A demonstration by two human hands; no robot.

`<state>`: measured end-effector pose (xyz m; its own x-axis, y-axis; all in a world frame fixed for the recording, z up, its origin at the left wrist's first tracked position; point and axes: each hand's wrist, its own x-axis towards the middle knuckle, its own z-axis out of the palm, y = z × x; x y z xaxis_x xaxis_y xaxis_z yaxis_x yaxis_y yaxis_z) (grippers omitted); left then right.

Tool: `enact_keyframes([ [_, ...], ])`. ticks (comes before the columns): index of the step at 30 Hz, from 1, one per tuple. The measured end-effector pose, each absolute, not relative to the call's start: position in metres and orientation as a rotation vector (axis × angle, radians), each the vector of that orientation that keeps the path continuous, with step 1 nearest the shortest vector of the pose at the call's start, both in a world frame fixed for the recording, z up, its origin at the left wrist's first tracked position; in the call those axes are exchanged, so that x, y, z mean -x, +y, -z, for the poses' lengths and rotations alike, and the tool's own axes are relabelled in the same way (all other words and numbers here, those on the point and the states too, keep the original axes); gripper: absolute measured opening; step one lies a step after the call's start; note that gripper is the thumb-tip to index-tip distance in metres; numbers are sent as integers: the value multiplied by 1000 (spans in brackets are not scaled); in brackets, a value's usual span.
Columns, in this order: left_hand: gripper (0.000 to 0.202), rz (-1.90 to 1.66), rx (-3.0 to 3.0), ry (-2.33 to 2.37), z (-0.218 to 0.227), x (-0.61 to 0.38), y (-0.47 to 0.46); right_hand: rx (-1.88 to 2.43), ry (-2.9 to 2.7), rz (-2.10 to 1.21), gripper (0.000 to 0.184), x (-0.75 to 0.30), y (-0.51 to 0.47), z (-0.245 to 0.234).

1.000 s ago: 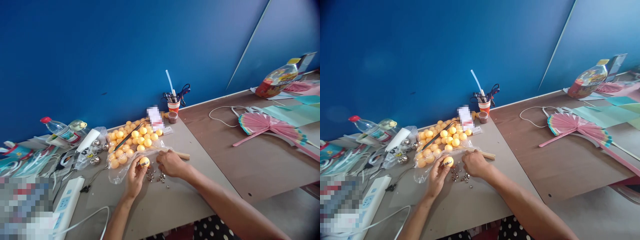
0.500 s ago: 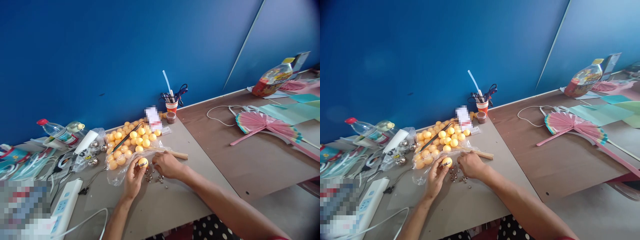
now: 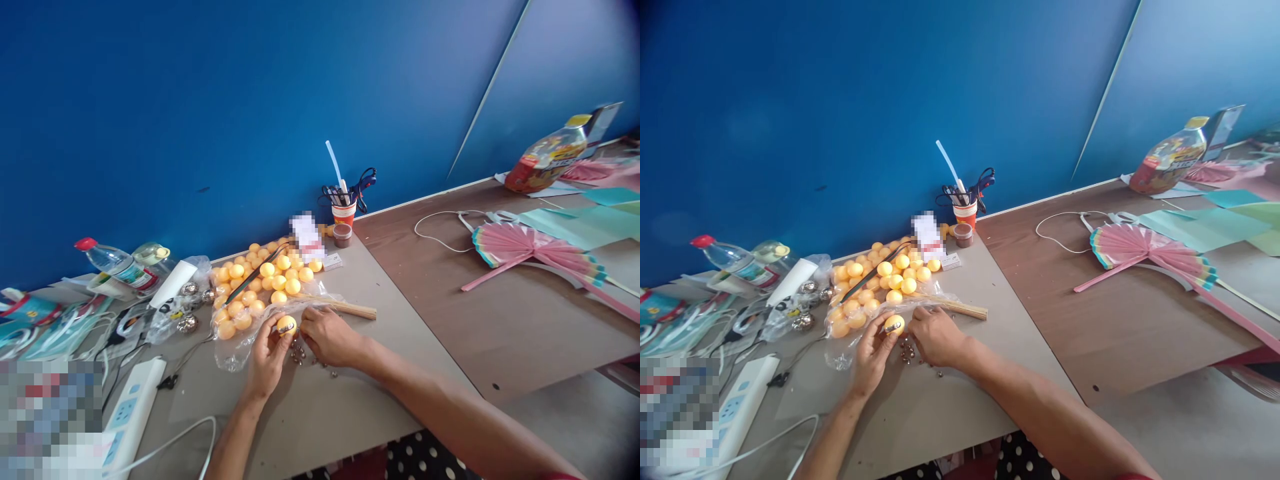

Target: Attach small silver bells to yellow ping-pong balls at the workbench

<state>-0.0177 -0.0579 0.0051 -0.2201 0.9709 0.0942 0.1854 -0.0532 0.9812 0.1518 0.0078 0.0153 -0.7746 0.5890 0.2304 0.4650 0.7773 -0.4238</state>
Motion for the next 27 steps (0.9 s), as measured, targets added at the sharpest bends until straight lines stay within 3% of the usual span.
enact_keyframes([
  [9,43,-1365,-1272,1472,-10,16,-58,949,-2059,-1112,16,-146,4,-19],
  [15,47,-1357,-1148,1333,-13,11,-56,934,-1674,-1562,4,-146,11,-26],
  [18,46,-1380,-1095,1267,-9,13,-56,860,-1445,-1776,7,-146,14,-26],
  [27,51,-1393,-1038,1266,-2,18,-55,666,-1240,-1960,20,-144,18,-21],
])
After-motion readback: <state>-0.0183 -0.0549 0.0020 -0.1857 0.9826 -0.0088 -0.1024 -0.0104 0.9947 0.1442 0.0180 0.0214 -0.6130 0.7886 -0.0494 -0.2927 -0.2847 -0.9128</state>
